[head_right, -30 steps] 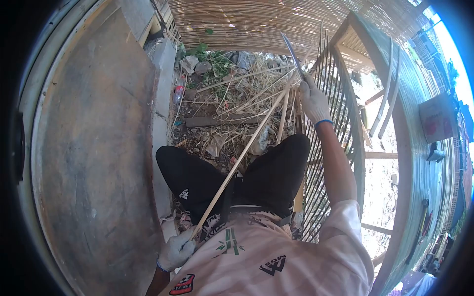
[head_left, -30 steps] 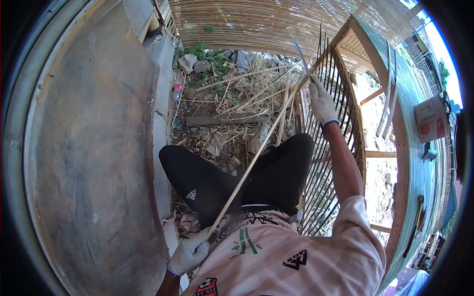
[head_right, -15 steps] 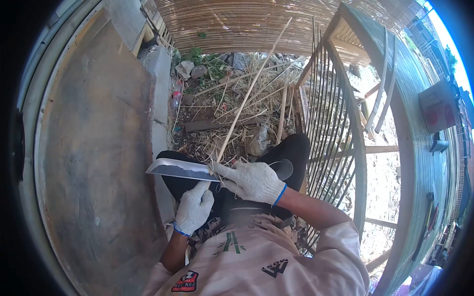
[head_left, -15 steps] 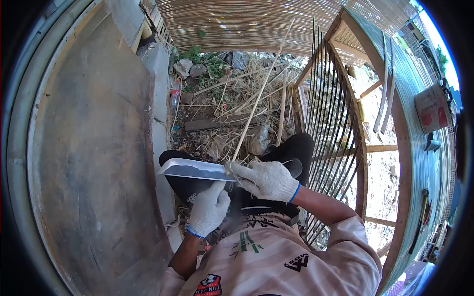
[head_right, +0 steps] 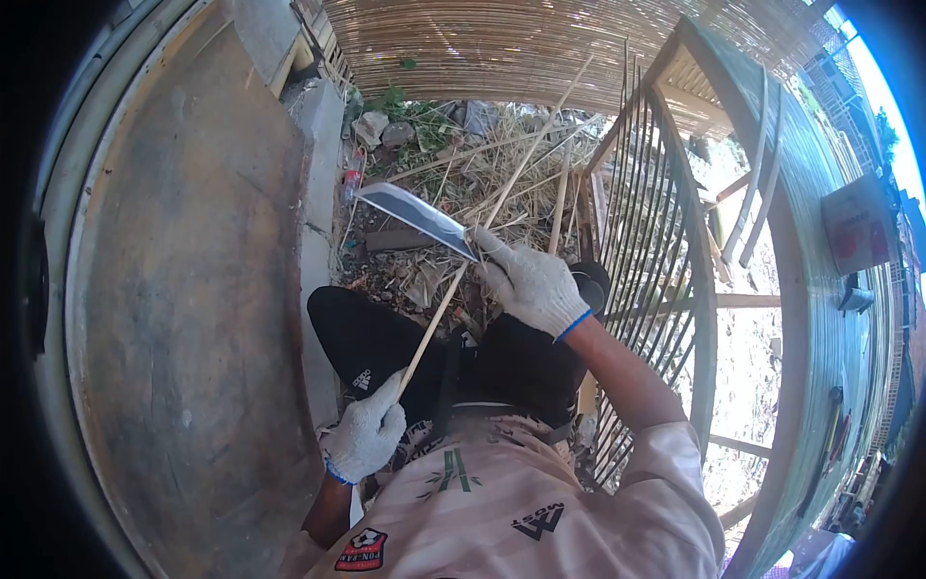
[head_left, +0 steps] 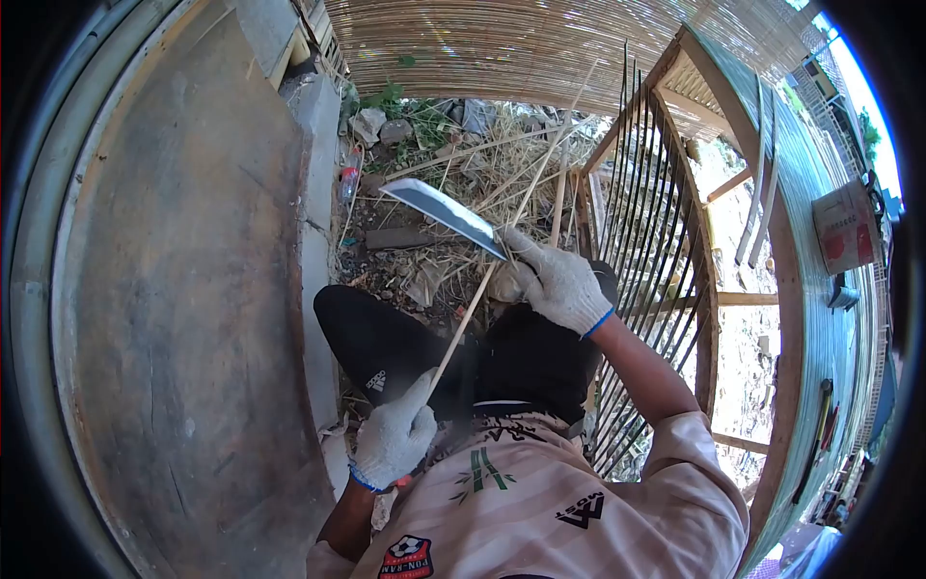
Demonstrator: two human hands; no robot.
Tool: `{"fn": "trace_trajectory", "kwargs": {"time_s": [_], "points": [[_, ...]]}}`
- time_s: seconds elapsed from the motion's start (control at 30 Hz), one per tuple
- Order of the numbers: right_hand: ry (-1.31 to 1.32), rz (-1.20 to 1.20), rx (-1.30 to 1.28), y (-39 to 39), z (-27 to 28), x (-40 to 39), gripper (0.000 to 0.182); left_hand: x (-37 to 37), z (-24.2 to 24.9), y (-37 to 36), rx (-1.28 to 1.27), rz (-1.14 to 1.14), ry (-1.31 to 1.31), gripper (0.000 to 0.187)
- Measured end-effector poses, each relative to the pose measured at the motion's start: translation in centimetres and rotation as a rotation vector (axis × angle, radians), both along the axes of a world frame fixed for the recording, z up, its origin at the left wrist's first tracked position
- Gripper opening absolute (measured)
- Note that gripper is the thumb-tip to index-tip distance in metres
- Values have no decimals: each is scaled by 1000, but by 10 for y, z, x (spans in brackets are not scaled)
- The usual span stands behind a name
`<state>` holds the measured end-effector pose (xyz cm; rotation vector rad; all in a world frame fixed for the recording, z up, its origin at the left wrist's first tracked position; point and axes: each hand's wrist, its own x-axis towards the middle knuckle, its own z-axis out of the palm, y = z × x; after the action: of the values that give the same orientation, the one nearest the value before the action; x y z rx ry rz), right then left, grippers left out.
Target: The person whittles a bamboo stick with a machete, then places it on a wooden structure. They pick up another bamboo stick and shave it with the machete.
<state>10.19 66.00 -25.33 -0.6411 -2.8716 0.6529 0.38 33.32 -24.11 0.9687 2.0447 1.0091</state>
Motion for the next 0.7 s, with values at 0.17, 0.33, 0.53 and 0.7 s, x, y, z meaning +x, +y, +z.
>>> {"fn": "trace_trajectory", "kwargs": {"time_s": [0.17, 0.33, 0.53, 0.7], "points": [[-34, -37, 3, 21, 13, -1, 55, 3, -1, -14, -11, -1, -25, 54], [-131, 6, 124, 21, 17, -5, 55, 0, -3, -21, -8, -23, 19, 53], [-71, -331, -6, 85, 8, -12, 56, 3, 6, -67, -109, -62, -120, 55], [119, -495, -105, 137, -11, -1, 65, 21, -21, -104, -129, -102, -95, 54]]}}
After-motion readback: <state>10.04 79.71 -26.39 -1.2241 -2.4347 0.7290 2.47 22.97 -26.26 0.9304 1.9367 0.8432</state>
